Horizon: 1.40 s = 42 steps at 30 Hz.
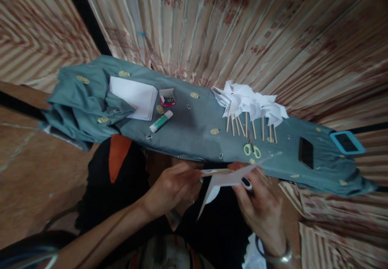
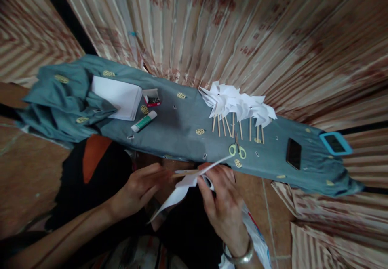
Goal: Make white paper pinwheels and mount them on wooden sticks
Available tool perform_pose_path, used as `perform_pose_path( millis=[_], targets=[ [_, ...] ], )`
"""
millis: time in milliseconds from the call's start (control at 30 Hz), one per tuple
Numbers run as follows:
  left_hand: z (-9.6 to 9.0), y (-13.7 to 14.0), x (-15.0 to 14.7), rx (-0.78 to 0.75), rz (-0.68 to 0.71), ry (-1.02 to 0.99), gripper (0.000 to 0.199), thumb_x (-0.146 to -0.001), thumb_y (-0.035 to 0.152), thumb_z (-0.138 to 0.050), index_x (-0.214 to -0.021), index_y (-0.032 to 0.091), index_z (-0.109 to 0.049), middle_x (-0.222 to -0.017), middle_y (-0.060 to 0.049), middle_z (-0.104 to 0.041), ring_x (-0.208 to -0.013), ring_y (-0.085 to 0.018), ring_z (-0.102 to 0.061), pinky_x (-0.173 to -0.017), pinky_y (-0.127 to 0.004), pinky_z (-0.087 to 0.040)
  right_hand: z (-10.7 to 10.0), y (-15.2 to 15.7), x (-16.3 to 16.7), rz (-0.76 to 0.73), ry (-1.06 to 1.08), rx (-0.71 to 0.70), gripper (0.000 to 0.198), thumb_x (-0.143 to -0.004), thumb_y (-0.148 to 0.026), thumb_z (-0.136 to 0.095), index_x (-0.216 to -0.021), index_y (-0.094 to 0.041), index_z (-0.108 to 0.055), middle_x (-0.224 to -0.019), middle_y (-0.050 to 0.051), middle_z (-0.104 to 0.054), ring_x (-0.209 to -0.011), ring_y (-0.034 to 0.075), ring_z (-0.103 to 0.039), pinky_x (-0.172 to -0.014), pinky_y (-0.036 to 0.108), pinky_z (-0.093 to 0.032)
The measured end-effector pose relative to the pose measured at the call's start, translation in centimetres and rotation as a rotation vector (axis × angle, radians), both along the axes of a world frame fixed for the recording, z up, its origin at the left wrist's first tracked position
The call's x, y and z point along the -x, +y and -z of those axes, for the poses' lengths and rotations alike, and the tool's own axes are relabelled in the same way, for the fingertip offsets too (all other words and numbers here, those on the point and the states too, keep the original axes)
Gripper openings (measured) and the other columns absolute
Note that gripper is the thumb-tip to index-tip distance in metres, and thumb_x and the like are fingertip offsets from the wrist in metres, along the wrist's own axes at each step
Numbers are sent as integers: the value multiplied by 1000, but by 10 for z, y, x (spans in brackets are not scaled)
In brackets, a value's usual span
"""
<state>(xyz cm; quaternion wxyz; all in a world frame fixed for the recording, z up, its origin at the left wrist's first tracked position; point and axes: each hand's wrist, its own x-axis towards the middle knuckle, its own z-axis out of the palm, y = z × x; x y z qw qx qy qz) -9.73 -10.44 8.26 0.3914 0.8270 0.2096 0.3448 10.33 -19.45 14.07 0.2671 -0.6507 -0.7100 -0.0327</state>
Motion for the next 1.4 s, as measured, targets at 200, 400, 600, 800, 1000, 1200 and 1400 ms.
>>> perform_pose_path(
  millis=[200, 400, 600, 800, 1000, 1200, 1400],
  targets=[
    [49, -4, -18, 655, -91, -50, 25, -84, 29, -55, -73, 14, -71, -68, -3, -63, -65, -14, -56, -61, -24, -42, 18, 65, -22, -105, 117, 394, 13, -92, -29, -57, -97, -20, -65, -87, 4, -71, -82, 19, -66, -75, 28, -46],
    [71, -3, -36, 1258, -247, -207, 31, -70, 42, -69, -61, 11, -69, -53, -1, -58, -48, -8, -46, -52, -22, -34, 45, 140, -31, -222, 23, 796, 12, -83, -26, -65, -85, -16, -71, -79, 3, -71, -73, 17, -62, -64, 23, -38],
    [71, 10, -37, 1439, -323, -297, 35, -58, 37, -84, -78, 10, -77, -64, -4, -65, -51, -8, -52, -52, -23, -40, 52, 177, -24, -279, -92, 971, 16, -81, -26, -65, -90, -15, -73, -85, 4, -72, -78, 16, -63, -63, 21, -36],
    [78, 19, -31, 1461, -280, -302, 38, -56, 39, -86, -78, 9, -77, -64, -4, -65, -51, -7, -53, -52, -22, -40, 55, 187, -17, -310, -150, 982, 18, -80, -26, -65, -89, -12, -74, -83, 6, -71, -73, 15, -60, -60, 22, -34],
    [80, 16, -35, 1512, -302, -286, 30, -62, 33, -84, -80, 10, -76, -65, -5, -66, -53, -9, -55, -54, -23, -43, 61, 190, -16, -285, -154, 1003, 20, -79, -28, -64, -86, -12, -74, -81, 6, -71, -72, 15, -60, -59, 22, -34],
    [78, 11, -40, 1548, -325, -308, 21, -68, 28, -80, -79, 10, -76, -63, -4, -66, -52, -8, -56, -54, -22, -44, 64, 193, -18, -282, -177, 998, 22, -76, -29, -66, -91, -13, -73, -84, 5, -70, -72, 16, -60, -58, 23, -35],
    [80, 12, -39, 1566, -331, -303, 20, -69, 27, -79, -80, 10, -76, -60, -3, -65, -48, -7, -53, -53, -22, -43, 64, 199, -14, -306, -243, 1036, 19, -75, -29, -68, -87, -14, -72, -84, 5, -71, -72, 16, -61, -58, 23, -35]
  ],
)
